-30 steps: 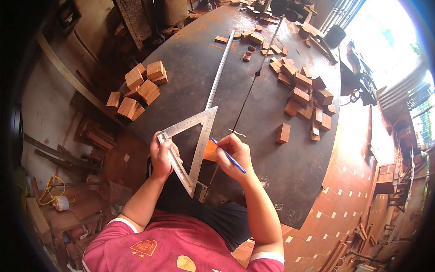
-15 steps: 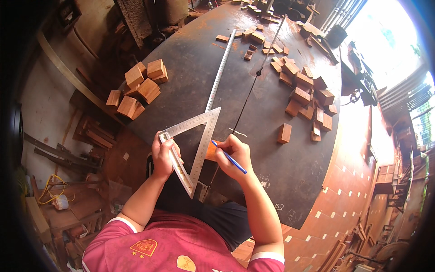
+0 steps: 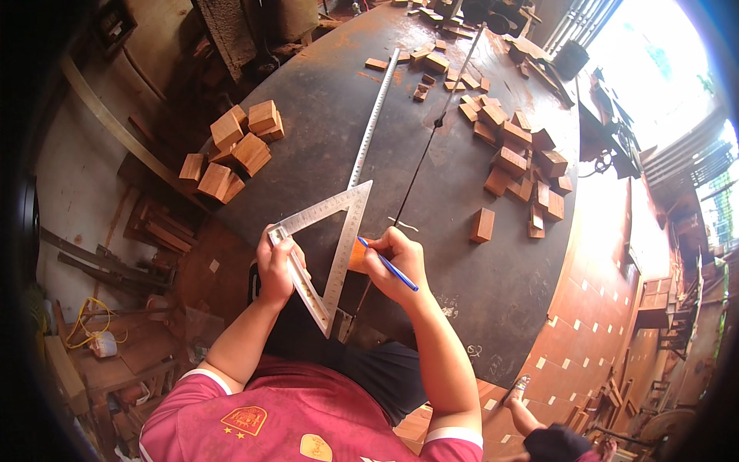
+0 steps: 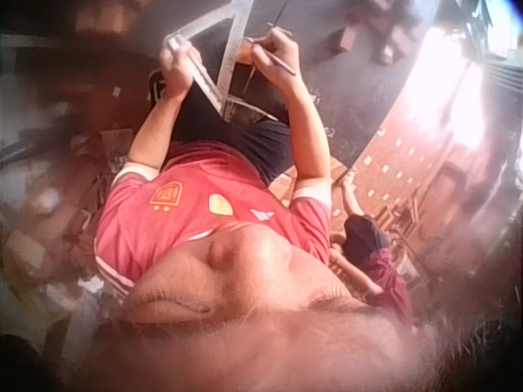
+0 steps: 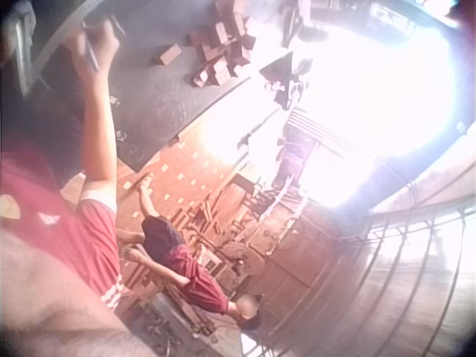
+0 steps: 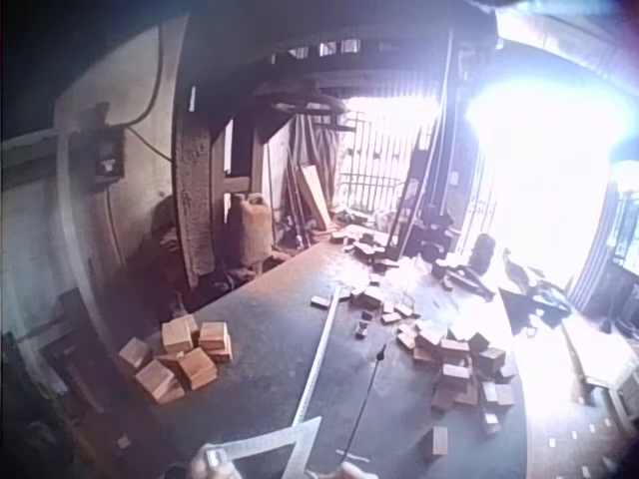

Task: The person measures and marks small wooden blocks on a workbench using a metal ruler and a set square, then draws lines with a pen. The marked blocks are placed aside after each marking.

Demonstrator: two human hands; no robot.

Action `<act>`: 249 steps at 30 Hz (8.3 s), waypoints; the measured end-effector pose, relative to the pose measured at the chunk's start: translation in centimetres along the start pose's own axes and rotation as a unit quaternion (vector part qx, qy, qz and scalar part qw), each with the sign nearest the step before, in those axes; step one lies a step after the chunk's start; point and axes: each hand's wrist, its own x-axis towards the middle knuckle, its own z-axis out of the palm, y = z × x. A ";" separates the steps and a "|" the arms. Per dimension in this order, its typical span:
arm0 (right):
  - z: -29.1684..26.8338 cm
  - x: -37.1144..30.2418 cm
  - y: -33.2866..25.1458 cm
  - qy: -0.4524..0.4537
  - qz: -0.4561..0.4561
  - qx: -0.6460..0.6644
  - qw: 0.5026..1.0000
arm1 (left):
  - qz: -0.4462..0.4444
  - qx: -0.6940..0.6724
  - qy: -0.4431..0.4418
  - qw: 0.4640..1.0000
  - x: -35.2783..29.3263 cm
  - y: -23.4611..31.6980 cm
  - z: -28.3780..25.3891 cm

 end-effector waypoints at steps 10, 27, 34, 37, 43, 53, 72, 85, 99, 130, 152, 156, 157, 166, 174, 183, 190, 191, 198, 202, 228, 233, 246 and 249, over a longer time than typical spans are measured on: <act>0.0 0.1 -0.3 -0.003 0.009 0.004 1.000 | 0.006 0.008 -0.005 1.000 0.0 0.2 0.0; -0.4 -0.1 -1.4 -0.050 0.054 0.000 0.997 | 0.023 0.044 -0.014 0.999 0.4 -1.1 -0.6; -1.2 -1.2 -2.6 -0.175 0.052 0.030 0.983 | 0.018 0.027 -0.015 0.999 0.4 -1.3 -0.6; -1.9 -1.1 -2.6 -0.133 0.061 0.114 0.983 | 0.002 -0.003 -0.022 1.000 0.6 -1.1 -0.8; -2.4 -0.1 -1.1 0.050 -0.001 0.021 0.999 | -0.019 -0.029 -0.003 0.999 0.5 -0.5 -0.5; -1.9 -0.2 -1.0 0.055 -0.008 0.021 0.998 | -0.003 0.001 -0.046 0.999 -0.3 -0.1 1.2; -1.5 -0.3 -1.0 0.030 -0.003 -0.022 0.999 | 0.007 0.017 -0.028 0.999 -0.5 -0.4 1.3; -0.9 -0.8 -1.2 -0.011 0.033 0.112 0.993 | 0.002 0.018 -0.014 1.000 -0.6 -0.5 1.4; -0.9 -0.8 -0.7 0.030 0.025 0.049 0.998 | 0.019 0.019 -0.007 1.000 -0.4 -1.2 1.1; -0.9 -0.4 0.0 0.032 0.027 0.032 0.999 | 0.044 0.011 0.006 0.999 -0.9 -0.9 1.8; -2.4 -1.2 -2.4 -0.124 0.085 0.040 0.988 | 0.046 0.054 0.010 0.997 -1.0 -1.2 1.8; -2.3 -1.3 -2.9 -0.154 0.111 0.097 0.977 | 0.047 0.021 0.006 0.999 -1.0 -1.7 1.5; -2.7 -1.2 -2.3 -0.145 0.111 0.111 0.977 | 0.046 0.004 0.004 0.999 -0.9 -1.9 1.2; -3.0 0.0 -1.4 0.092 0.004 0.124 0.988 | 0.000 -0.051 0.071 0.996 1.6 -0.2 -2.8; -2.5 -0.2 -2.2 0.123 0.013 0.075 0.990 | 0.015 0.152 0.080 0.985 6.1 1.5 -10.1; -2.7 -0.3 -1.4 0.152 -0.064 -0.032 0.986 | 0.084 0.271 -0.005 0.959 5.2 2.0 -7.8; -2.5 -0.2 -1.6 0.158 -0.093 -0.059 0.981 | 0.230 0.490 -0.112 0.834 -0.4 7.8 1.0; -2.6 -0.3 -2.0 0.158 -0.101 -0.066 0.980 | 0.230 0.507 -0.163 0.815 -0.6 7.8 1.8; -3.1 -0.3 -1.5 0.170 -0.140 -0.090 0.971 | 0.225 0.607 -0.324 0.690 0.7 5.3 4.2; -2.9 -0.2 -1.6 0.172 -0.138 -0.090 0.971 | 0.214 0.568 -0.344 0.717 1.2 5.8 4.2; -2.5 -0.3 -1.7 0.182 -0.108 -0.073 0.975 | -0.221 -0.155 -0.246 0.931 1.3 6.4 1.5; -2.7 -0.5 -1.4 0.154 -0.093 -0.089 0.980 | -0.244 -0.293 -0.189 0.905 2.3 6.0 -2.1; -2.0 -0.5 -0.4 0.161 -0.133 -0.126 0.970 | 0.313 0.237 0.182 0.902 8.7 10.5 -13.1; -2.1 -0.5 -0.3 0.159 -0.130 -0.137 0.969 | 0.321 0.279 0.193 0.884 10.4 11.3 -13.7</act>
